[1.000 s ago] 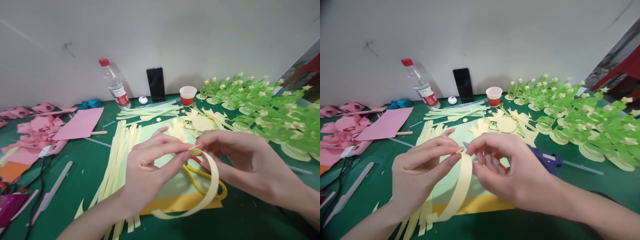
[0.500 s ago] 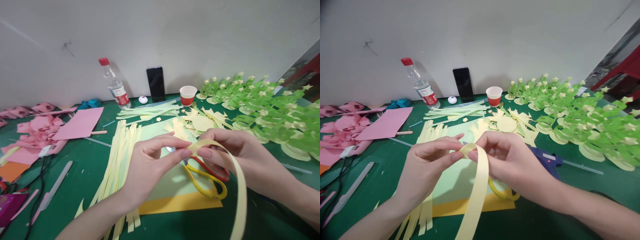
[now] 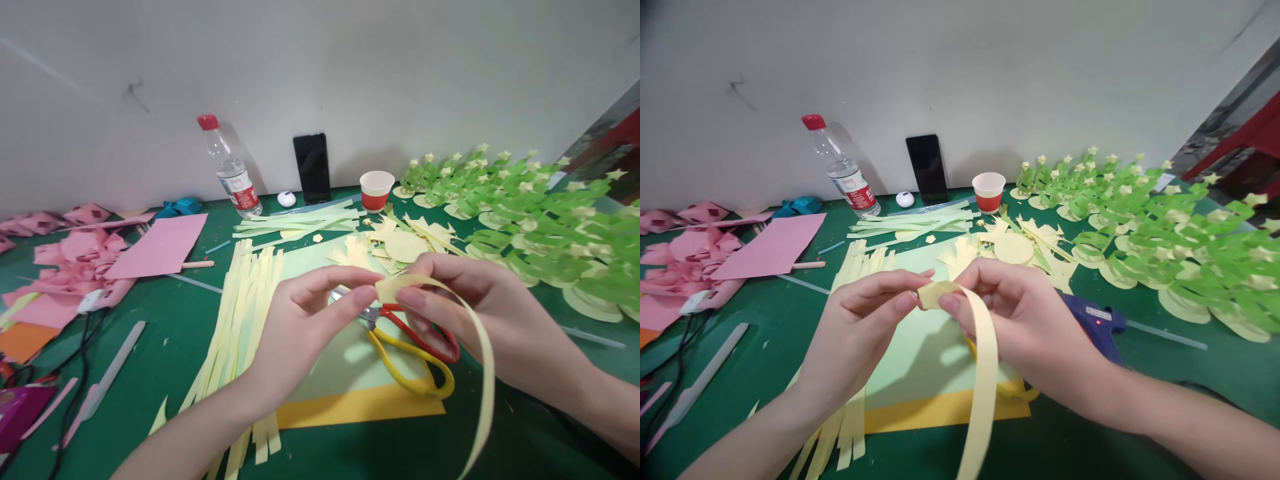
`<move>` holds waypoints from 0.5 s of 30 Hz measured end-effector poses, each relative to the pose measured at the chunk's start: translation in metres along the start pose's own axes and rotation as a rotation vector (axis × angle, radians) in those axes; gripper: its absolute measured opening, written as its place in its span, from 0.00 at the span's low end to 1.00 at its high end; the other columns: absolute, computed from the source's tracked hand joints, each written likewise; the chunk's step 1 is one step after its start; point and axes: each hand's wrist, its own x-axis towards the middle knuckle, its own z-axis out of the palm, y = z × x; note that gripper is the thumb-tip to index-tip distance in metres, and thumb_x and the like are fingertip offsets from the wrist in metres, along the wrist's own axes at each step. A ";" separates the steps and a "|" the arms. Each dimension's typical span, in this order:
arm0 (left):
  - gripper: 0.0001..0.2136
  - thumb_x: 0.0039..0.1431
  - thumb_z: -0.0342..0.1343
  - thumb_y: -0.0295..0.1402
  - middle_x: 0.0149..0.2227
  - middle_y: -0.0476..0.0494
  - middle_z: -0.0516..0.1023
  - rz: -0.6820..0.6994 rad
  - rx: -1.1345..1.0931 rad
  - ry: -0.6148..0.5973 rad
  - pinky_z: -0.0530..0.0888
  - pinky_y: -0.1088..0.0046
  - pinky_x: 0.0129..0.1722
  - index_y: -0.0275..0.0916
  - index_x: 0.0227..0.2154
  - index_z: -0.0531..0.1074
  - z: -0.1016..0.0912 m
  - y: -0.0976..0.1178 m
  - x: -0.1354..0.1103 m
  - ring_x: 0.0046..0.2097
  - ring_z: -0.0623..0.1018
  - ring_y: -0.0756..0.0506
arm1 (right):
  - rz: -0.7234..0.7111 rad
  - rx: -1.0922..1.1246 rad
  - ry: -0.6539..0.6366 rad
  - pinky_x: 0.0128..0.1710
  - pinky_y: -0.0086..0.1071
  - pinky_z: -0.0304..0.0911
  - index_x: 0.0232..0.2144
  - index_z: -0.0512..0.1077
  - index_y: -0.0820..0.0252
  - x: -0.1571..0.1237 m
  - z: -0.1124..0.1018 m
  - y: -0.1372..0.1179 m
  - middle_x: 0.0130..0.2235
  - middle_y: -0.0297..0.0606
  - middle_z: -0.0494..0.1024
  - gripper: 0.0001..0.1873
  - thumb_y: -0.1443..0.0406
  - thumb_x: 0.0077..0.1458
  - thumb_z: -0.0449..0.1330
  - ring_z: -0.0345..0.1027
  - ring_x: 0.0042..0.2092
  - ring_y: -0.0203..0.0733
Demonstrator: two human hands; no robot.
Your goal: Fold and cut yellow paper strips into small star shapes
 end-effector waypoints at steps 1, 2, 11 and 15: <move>0.02 0.50 0.61 0.28 0.31 0.48 0.82 0.006 0.014 -0.003 0.77 0.73 0.38 0.40 0.28 0.78 0.000 0.000 0.000 0.36 0.80 0.46 | 0.017 -0.004 0.001 0.13 0.22 0.48 0.17 0.67 0.60 0.001 0.000 -0.001 0.14 0.26 0.63 0.14 0.61 0.43 0.67 0.52 0.15 0.26; 0.03 0.49 0.62 0.27 0.30 0.48 0.81 0.009 0.029 -0.003 0.77 0.73 0.37 0.40 0.27 0.77 0.001 0.001 0.000 0.35 0.80 0.47 | 0.042 -0.005 -0.002 0.13 0.22 0.49 0.17 0.67 0.60 0.001 0.000 -0.002 0.13 0.26 0.63 0.14 0.61 0.43 0.67 0.52 0.15 0.26; 0.06 0.50 0.60 0.22 0.27 0.52 0.81 0.279 0.323 0.042 0.72 0.66 0.50 0.41 0.24 0.75 0.000 0.002 0.000 0.31 0.78 0.50 | 0.092 0.122 -0.047 0.13 0.20 0.51 0.22 0.71 0.61 -0.001 -0.001 0.000 0.17 0.27 0.67 0.09 0.64 0.41 0.69 0.56 0.17 0.26; 0.09 0.53 0.58 0.21 0.29 0.52 0.81 0.577 0.495 -0.008 0.66 0.61 0.55 0.43 0.28 0.76 -0.007 0.000 0.001 0.30 0.78 0.51 | 0.198 0.194 -0.181 0.15 0.19 0.51 0.26 0.71 0.62 0.001 -0.005 0.003 0.19 0.27 0.66 0.13 0.58 0.46 0.65 0.56 0.17 0.25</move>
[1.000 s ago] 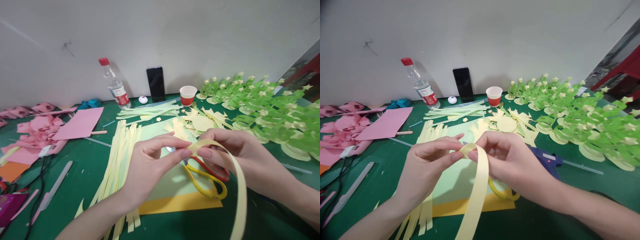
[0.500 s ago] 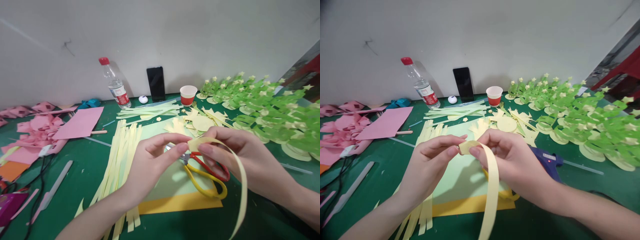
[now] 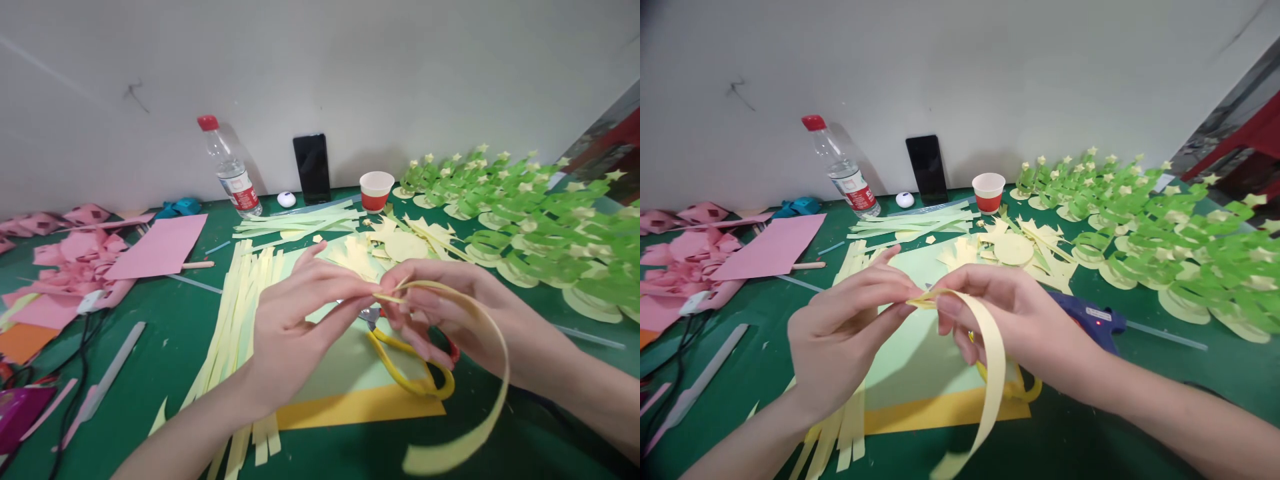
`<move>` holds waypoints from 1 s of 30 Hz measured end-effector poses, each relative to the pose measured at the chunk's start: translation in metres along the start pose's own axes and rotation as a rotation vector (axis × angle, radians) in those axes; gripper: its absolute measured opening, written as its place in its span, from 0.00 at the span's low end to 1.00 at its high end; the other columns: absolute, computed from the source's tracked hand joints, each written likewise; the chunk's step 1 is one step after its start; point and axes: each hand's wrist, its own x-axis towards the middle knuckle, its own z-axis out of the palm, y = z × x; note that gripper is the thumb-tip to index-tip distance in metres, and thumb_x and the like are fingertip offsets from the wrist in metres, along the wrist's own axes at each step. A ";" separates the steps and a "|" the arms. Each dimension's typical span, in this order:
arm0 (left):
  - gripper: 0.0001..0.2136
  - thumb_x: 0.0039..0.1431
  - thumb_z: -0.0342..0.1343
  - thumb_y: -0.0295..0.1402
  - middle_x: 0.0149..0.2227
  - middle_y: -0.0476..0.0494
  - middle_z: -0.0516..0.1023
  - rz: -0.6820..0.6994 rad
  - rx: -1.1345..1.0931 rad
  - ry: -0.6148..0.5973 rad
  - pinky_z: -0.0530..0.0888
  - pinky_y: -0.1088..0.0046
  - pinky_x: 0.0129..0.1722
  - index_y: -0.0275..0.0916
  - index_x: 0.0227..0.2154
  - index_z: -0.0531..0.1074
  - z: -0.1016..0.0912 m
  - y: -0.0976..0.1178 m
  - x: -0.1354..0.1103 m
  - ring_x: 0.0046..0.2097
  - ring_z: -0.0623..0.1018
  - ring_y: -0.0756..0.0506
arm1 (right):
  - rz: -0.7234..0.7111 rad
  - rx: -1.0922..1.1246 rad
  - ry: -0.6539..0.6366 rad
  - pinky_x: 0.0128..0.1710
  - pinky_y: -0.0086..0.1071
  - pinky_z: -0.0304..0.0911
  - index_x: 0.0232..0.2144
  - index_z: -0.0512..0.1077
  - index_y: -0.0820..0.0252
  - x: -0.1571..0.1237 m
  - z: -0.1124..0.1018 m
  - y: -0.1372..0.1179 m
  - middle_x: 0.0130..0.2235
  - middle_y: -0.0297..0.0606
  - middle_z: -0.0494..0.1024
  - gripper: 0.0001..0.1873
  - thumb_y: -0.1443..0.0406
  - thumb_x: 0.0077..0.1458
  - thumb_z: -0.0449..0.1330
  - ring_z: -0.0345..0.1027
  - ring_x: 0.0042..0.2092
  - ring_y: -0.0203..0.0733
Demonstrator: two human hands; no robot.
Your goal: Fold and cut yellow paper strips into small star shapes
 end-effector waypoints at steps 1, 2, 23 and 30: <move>0.09 0.53 0.57 0.21 0.30 0.52 0.80 0.047 0.023 -0.015 0.65 0.61 0.56 0.44 0.29 0.76 -0.001 -0.001 0.000 0.30 0.77 0.50 | 0.026 0.016 -0.026 0.14 0.19 0.51 0.26 0.70 0.62 0.001 -0.001 0.000 0.20 0.27 0.66 0.14 0.57 0.46 0.65 0.55 0.17 0.24; 0.10 0.53 0.57 0.21 0.30 0.52 0.80 0.084 0.038 -0.028 0.64 0.60 0.56 0.44 0.30 0.76 -0.002 -0.001 -0.001 0.30 0.77 0.50 | 0.062 0.035 -0.045 0.14 0.19 0.51 0.25 0.70 0.62 0.001 -0.002 0.000 0.19 0.27 0.66 0.15 0.56 0.45 0.65 0.54 0.16 0.24; 0.06 0.54 0.58 0.27 0.26 0.52 0.79 -0.235 -0.161 -0.046 0.69 0.63 0.54 0.41 0.23 0.73 0.005 0.009 0.000 0.27 0.76 0.50 | -0.342 -0.456 0.275 0.16 0.23 0.57 0.17 0.68 0.59 -0.004 0.010 -0.001 0.17 0.32 0.69 0.09 0.66 0.44 0.63 0.60 0.18 0.31; 0.05 0.50 0.60 0.25 0.24 0.51 0.79 -0.328 -0.231 -0.033 0.73 0.66 0.49 0.39 0.21 0.73 0.006 0.014 0.003 0.27 0.76 0.50 | -0.305 -0.442 0.283 0.14 0.22 0.55 0.16 0.67 0.60 -0.004 0.012 -0.002 0.15 0.31 0.67 0.13 0.62 0.42 0.66 0.59 0.17 0.30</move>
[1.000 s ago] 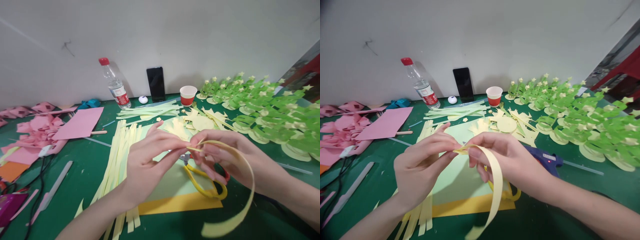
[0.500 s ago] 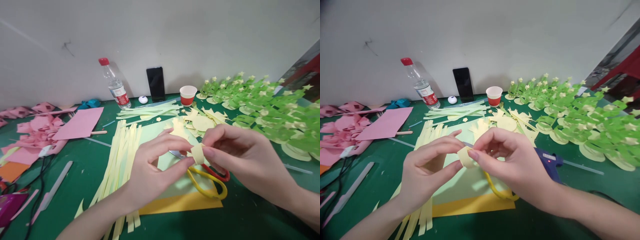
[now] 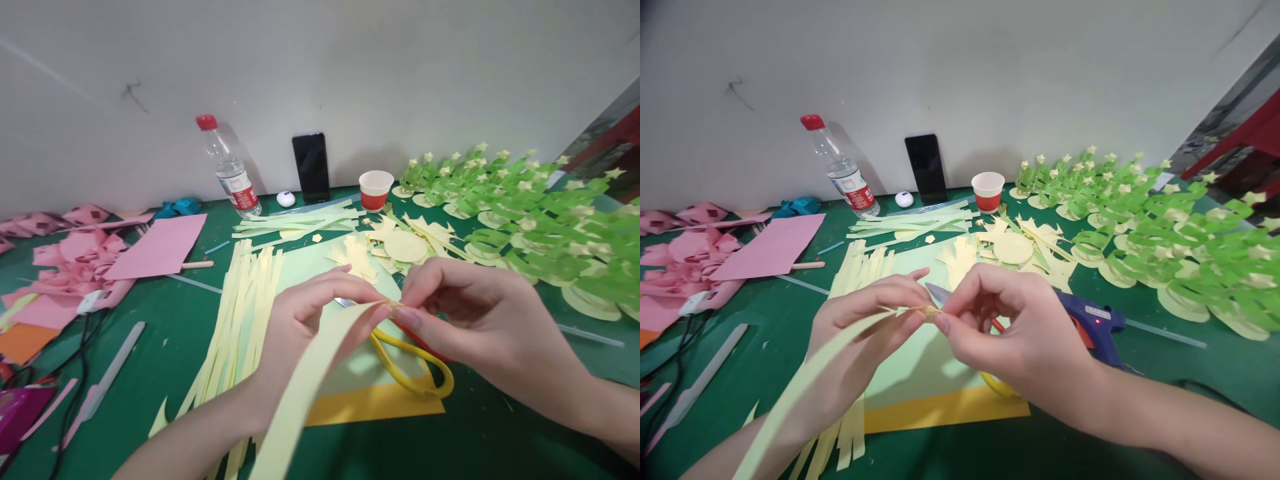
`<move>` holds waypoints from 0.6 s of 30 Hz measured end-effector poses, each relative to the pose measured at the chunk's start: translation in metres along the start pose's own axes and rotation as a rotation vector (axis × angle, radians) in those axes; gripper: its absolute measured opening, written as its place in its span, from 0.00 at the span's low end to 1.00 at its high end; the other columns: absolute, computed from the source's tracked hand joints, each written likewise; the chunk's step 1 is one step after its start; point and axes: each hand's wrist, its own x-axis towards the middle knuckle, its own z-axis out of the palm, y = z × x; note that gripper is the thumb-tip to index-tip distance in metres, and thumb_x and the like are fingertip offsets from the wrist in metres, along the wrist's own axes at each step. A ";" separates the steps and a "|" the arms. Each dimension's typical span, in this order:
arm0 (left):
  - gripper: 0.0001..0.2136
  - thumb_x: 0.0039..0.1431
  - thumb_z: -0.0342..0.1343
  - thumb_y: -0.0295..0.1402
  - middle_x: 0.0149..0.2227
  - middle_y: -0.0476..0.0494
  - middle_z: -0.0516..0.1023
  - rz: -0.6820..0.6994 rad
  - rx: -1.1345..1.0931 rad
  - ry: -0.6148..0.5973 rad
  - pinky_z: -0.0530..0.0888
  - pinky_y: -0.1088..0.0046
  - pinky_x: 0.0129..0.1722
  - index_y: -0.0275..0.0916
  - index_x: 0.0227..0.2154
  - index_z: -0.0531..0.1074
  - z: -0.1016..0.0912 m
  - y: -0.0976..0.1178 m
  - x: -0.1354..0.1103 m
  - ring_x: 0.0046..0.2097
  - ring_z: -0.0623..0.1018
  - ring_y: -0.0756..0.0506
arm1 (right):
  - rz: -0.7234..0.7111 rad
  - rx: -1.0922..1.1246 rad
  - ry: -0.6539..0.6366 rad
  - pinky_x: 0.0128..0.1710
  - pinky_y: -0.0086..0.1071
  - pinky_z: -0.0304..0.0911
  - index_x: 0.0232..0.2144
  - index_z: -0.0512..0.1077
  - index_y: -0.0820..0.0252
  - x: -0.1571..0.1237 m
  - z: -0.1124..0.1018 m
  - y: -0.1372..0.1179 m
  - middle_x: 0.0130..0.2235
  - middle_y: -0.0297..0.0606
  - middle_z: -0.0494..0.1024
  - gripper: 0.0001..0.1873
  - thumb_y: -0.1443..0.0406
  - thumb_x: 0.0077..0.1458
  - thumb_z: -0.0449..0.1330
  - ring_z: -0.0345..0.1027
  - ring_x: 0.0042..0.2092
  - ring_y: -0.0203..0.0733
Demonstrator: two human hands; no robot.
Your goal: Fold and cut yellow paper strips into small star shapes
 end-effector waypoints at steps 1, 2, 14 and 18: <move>0.05 0.49 0.60 0.24 0.24 0.51 0.79 -0.005 -0.004 0.004 0.73 0.65 0.49 0.40 0.21 0.73 0.000 0.000 0.000 0.26 0.76 0.50 | 0.000 -0.009 0.006 0.14 0.22 0.54 0.16 0.66 0.60 0.000 0.000 0.000 0.15 0.31 0.67 0.13 0.62 0.42 0.65 0.59 0.17 0.30; 0.06 0.49 0.60 0.24 0.24 0.51 0.79 -0.010 -0.008 0.008 0.73 0.65 0.48 0.40 0.21 0.74 0.000 0.000 0.000 0.26 0.76 0.50 | -0.006 -0.021 0.007 0.14 0.22 0.54 0.16 0.66 0.59 0.000 0.000 0.000 0.15 0.31 0.67 0.12 0.63 0.43 0.64 0.59 0.17 0.30; 0.09 0.46 0.60 0.19 0.26 0.56 0.79 -0.135 -0.024 -0.034 0.71 0.75 0.48 0.41 0.23 0.77 -0.003 -0.001 -0.003 0.28 0.75 0.53 | -0.070 -0.178 0.000 0.14 0.21 0.57 0.16 0.67 0.59 0.002 -0.003 0.001 0.15 0.31 0.67 0.06 0.68 0.42 0.58 0.59 0.17 0.30; 0.08 0.48 0.60 0.20 0.26 0.56 0.79 -0.179 -0.033 -0.057 0.73 0.78 0.42 0.41 0.24 0.77 -0.002 -0.001 -0.002 0.29 0.75 0.53 | -0.092 -0.230 -0.038 0.14 0.19 0.56 0.17 0.67 0.60 0.003 -0.004 0.001 0.15 0.30 0.67 0.07 0.68 0.44 0.57 0.58 0.17 0.28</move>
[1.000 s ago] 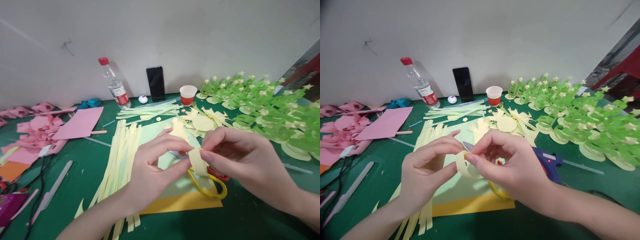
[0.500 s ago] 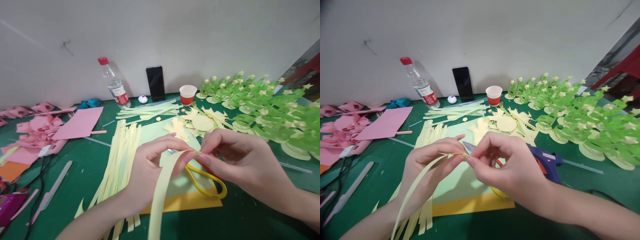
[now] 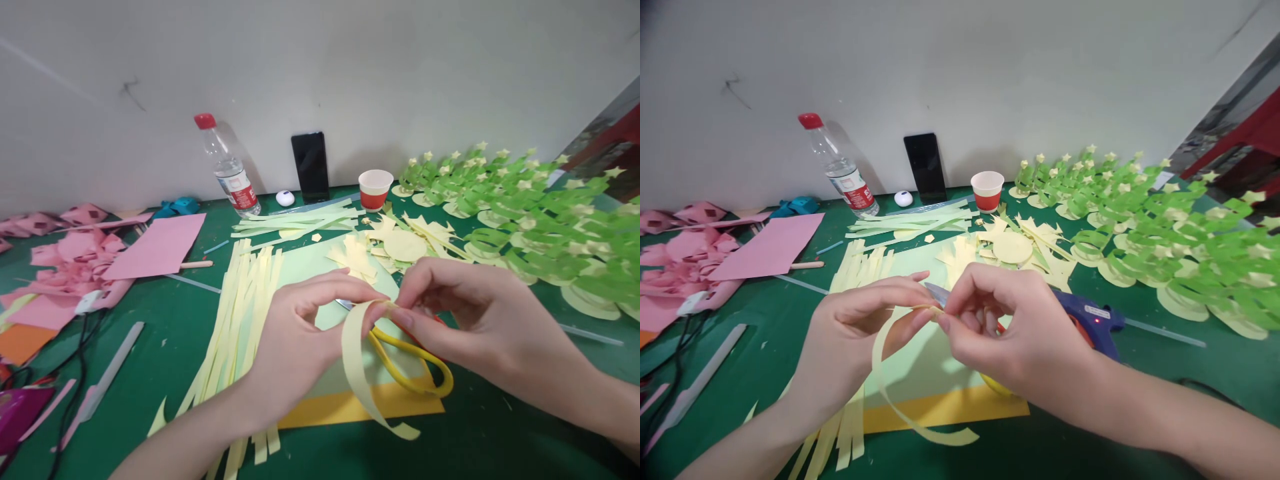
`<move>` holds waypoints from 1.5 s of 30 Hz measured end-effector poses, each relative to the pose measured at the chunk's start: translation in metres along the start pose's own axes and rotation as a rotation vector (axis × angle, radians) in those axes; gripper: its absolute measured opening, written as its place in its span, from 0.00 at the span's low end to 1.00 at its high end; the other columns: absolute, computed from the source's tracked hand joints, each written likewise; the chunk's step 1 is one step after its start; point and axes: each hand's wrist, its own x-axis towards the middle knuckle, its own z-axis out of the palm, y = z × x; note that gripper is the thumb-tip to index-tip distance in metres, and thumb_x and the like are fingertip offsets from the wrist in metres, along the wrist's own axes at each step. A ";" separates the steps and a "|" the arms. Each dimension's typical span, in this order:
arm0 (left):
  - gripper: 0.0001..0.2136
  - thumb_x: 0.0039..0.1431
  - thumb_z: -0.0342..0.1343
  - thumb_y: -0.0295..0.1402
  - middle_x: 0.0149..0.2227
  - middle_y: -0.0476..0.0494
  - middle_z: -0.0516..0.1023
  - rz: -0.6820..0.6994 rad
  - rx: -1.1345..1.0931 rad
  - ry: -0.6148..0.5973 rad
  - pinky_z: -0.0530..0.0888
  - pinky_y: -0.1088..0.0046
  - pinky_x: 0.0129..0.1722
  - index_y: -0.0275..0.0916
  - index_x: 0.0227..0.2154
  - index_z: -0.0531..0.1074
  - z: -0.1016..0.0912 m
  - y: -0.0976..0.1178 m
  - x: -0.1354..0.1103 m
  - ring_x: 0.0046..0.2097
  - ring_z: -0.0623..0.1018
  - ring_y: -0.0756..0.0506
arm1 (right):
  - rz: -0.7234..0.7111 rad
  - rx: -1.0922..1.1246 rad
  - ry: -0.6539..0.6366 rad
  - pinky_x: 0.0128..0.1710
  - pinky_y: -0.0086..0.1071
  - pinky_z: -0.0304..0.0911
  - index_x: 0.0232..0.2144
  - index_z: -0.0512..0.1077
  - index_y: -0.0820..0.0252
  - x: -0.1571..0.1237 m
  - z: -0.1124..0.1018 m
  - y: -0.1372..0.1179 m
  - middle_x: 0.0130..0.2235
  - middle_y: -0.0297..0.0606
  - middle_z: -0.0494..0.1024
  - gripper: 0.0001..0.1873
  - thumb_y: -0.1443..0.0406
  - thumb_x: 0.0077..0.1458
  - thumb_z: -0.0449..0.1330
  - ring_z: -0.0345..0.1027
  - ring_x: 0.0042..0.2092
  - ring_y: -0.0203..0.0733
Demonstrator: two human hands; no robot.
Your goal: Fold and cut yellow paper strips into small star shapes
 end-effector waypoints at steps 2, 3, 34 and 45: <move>0.06 0.49 0.60 0.23 0.25 0.54 0.78 -0.028 -0.008 -0.009 0.74 0.79 0.36 0.40 0.23 0.77 0.000 0.001 0.001 0.29 0.75 0.52 | -0.013 -0.019 -0.031 0.14 0.19 0.55 0.17 0.67 0.61 0.000 -0.001 0.000 0.16 0.30 0.67 0.07 0.68 0.45 0.56 0.57 0.17 0.28; 0.05 0.49 0.60 0.24 0.25 0.54 0.78 -0.043 -0.010 -0.012 0.74 0.79 0.34 0.40 0.23 0.77 0.000 0.001 0.001 0.29 0.75 0.52 | -0.022 -0.031 -0.050 0.14 0.19 0.55 0.18 0.67 0.61 0.000 -0.002 0.001 0.16 0.30 0.67 0.07 0.68 0.46 0.56 0.57 0.17 0.27; 0.08 0.52 0.56 0.17 0.31 0.43 0.81 0.723 0.360 -0.047 0.65 0.63 0.57 0.35 0.30 0.75 -0.010 -0.008 0.005 0.31 0.78 0.52 | 0.597 0.973 -0.528 0.12 0.17 0.44 0.17 0.64 0.63 -0.003 -0.010 0.005 0.14 0.25 0.60 0.16 0.61 0.48 0.62 0.50 0.14 0.23; 0.08 0.50 0.60 0.20 0.29 0.50 0.81 0.520 0.268 -0.027 0.64 0.64 0.58 0.41 0.26 0.75 -0.009 -0.002 -0.001 0.29 0.78 0.51 | 0.468 0.519 -0.338 0.10 0.22 0.46 0.22 0.70 0.60 -0.007 -0.007 0.001 0.14 0.26 0.57 0.11 0.59 0.49 0.57 0.51 0.14 0.29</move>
